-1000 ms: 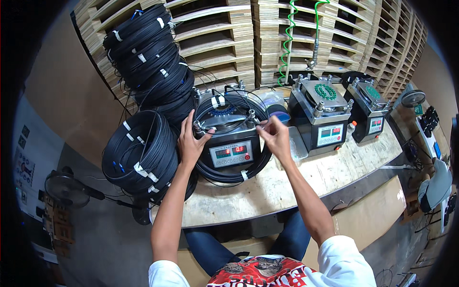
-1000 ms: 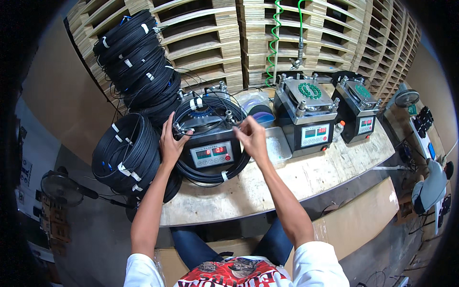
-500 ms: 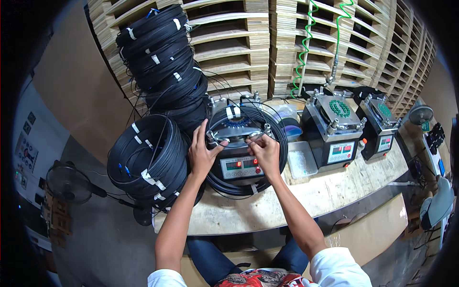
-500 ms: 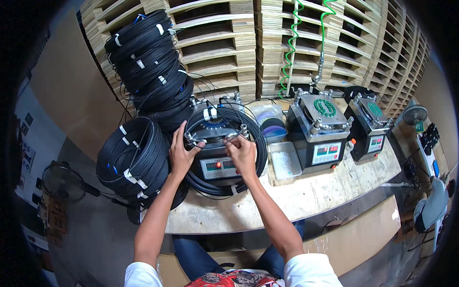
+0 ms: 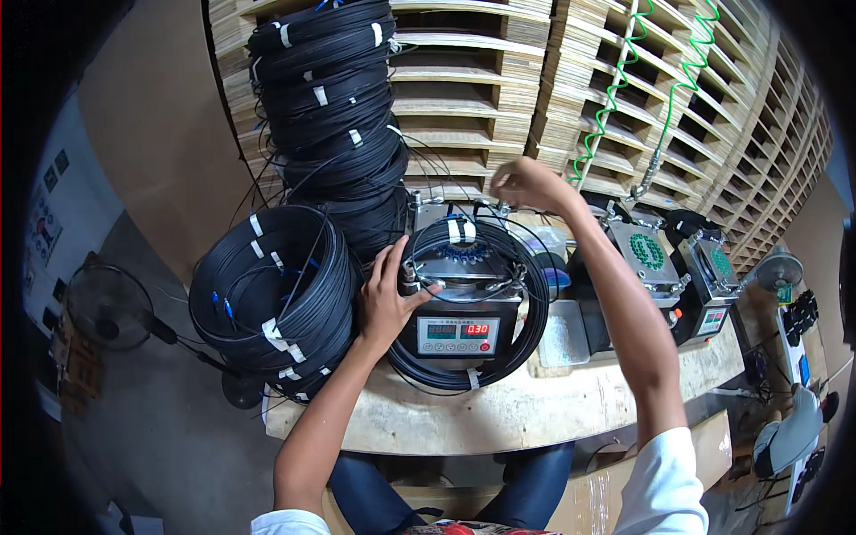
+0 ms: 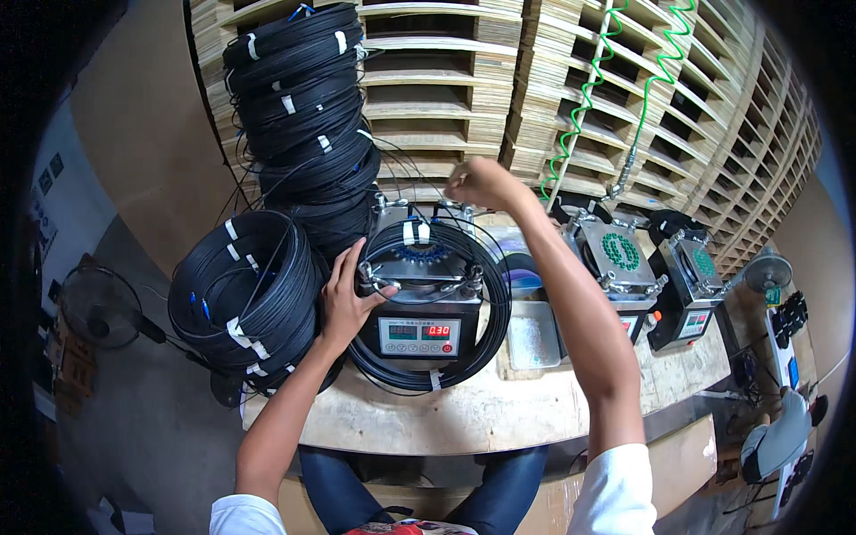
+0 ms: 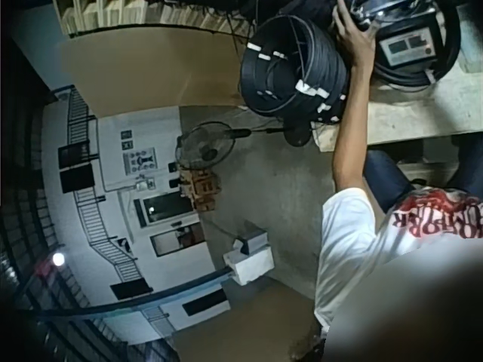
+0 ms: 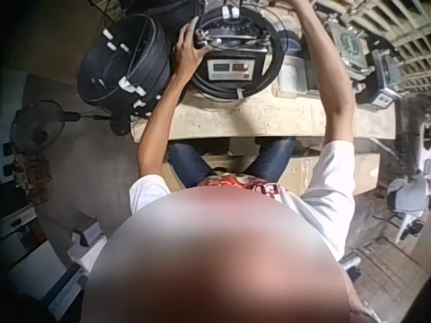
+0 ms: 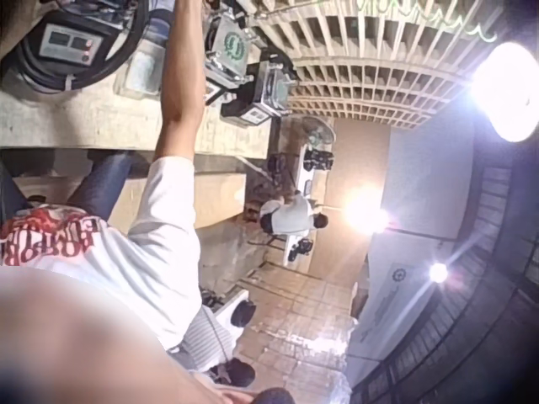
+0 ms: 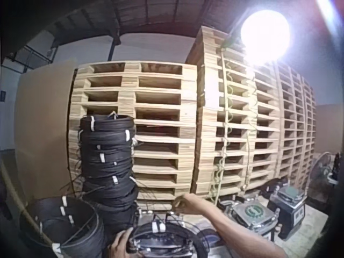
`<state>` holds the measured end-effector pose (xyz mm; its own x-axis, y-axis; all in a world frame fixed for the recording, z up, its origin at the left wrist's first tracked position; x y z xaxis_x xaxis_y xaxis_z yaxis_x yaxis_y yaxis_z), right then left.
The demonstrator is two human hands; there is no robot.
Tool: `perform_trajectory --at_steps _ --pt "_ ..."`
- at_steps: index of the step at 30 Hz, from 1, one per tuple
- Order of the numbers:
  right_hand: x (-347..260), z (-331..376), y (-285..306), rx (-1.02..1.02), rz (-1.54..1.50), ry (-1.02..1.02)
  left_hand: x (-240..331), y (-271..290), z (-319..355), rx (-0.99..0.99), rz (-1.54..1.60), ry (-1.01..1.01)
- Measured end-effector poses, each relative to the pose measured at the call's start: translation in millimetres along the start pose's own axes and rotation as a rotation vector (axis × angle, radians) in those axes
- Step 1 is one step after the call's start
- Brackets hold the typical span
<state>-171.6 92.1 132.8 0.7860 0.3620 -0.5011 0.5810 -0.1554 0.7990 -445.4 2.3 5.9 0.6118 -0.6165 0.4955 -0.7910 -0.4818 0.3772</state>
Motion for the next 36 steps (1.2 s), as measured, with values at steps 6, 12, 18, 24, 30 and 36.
perform_trajectory --at_steps 6,12,18,24,30,36 --pt "14 -47 -69 -0.445 0.503 -0.198 -1 -6 0 0.023 0.073 -0.015" --pt "20 -56 -86 -0.500 0.472 -0.129 -6 -3 -1 0.045 0.071 -0.034" --pt "18 -58 -93 -0.416 0.618 0.111 -6 -7 -1 0.059 0.088 -0.058" --pt "-2 -54 -88 -0.407 0.676 -0.042 -1 0 -1 0.044 0.078 -0.050" --pt "-2 -50 -67 -0.465 0.456 -0.278 4 -4 3 0.041 0.042 -0.034" --pt "38 2 -61 0.218 0.182 0.007 6 2 -1 -0.075 0.149 0.034"
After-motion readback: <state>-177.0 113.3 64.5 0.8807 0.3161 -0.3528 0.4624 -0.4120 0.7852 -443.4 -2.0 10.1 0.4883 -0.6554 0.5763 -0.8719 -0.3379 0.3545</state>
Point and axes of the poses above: each hand's wrist, its own z-axis away from the middle knuckle, its own y-axis out of the back of the hand, x = y × z, the point moved 4 cm from there along -z, towards the middle knuckle, and after that the axes turned 14 degrees about x, right-handed, at the moved point
